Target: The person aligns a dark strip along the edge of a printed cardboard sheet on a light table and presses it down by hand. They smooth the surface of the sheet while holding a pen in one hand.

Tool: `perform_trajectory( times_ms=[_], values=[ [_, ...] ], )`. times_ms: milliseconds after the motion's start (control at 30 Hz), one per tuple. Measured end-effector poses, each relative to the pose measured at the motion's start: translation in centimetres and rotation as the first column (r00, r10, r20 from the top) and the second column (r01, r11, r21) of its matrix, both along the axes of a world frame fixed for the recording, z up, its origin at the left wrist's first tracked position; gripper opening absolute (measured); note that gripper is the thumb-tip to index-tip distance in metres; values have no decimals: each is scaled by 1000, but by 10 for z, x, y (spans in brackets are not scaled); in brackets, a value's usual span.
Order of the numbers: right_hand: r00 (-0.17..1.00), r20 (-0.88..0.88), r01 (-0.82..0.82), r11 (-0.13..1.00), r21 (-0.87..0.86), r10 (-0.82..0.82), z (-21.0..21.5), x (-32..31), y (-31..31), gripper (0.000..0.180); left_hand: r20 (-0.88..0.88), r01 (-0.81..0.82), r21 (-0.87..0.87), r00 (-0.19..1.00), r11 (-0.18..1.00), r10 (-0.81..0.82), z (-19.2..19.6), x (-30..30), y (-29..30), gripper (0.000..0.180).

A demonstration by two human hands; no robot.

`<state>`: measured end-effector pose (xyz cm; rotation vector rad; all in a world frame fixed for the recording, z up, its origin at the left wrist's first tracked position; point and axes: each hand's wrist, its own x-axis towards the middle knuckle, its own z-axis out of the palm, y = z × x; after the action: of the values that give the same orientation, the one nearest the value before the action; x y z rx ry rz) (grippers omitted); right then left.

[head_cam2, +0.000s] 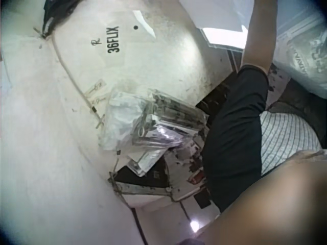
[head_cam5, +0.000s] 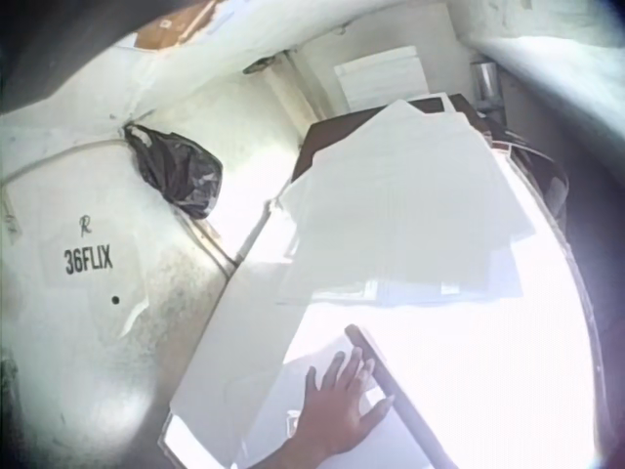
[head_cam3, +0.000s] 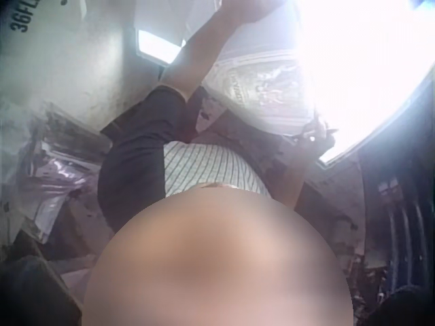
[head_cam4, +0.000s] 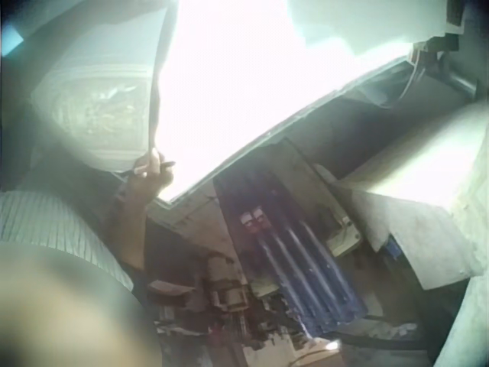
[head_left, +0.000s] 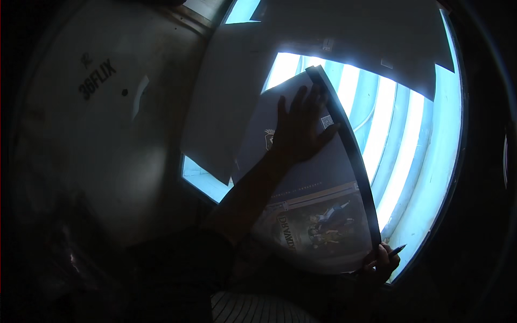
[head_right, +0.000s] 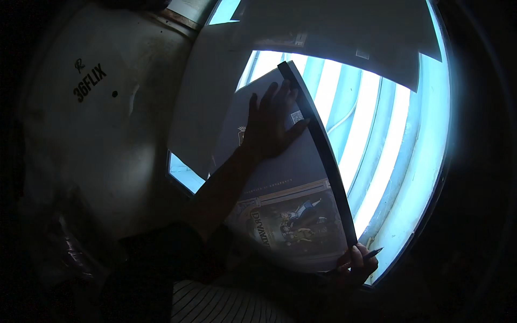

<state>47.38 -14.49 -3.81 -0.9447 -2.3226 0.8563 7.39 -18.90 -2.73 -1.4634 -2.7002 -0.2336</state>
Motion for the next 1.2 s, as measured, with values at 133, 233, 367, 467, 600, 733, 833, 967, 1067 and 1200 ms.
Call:
perform_trajectory(
  times_ms=[133, 233, 367, 467, 600, 733, 833, 967, 1067, 1200],
  values=[
    [999, -42, -30, 1000, 1, 30, 0, -2, -1, 30, 16, -14, -19, 1000, 1000, 14, 4, 0, 2, 76],
    [999, -34, 5, 1000, -15, -5, 8, -12, 0, 36, 6, -22, 11, 1000, 1000, 22, -1, -2, 2, 75],
    [1000, 19, 1, 1000, 30, -2, 11, -15, 0, 36, -51, -22, -5, 998, 1000, 22, -5, -6, -3, 76],
    [999, 37, -10, 998, 59, 8, 15, -13, 1, 29, -4, -48, -54, 999, 997, 48, 1, -5, -1, 77],
    [1000, -19, -22, 1000, -2, 22, 12, -7, 2, 37, 33, -50, -57, 998, 997, 52, 6, -3, 3, 77],
    [999, -24, -29, 1000, -2, 29, 13, -7, 3, 35, 7, -43, -57, 999, 997, 44, 3, -4, 3, 78],
    [999, 1, -33, 999, -17, 33, 14, -6, 4, 37, -9, -40, -68, 999, 997, 39, 1, -5, 3, 78],
    [999, 27, -27, 999, -18, 27, 14, -8, 1, 43, -31, -34, -72, 999, 997, 32, 1, -8, 0, 79],
    [999, 12, -31, 999, -45, 32, 13, -8, -1, 44, -49, -32, -68, 998, 997, 28, 2, -10, -4, 79],
    [999, 26, -26, 1000, 9, 26, 14, -7, 1, 44, -22, -29, -79, 999, 996, 28, 1, -4, 1, 80]
  ],
)
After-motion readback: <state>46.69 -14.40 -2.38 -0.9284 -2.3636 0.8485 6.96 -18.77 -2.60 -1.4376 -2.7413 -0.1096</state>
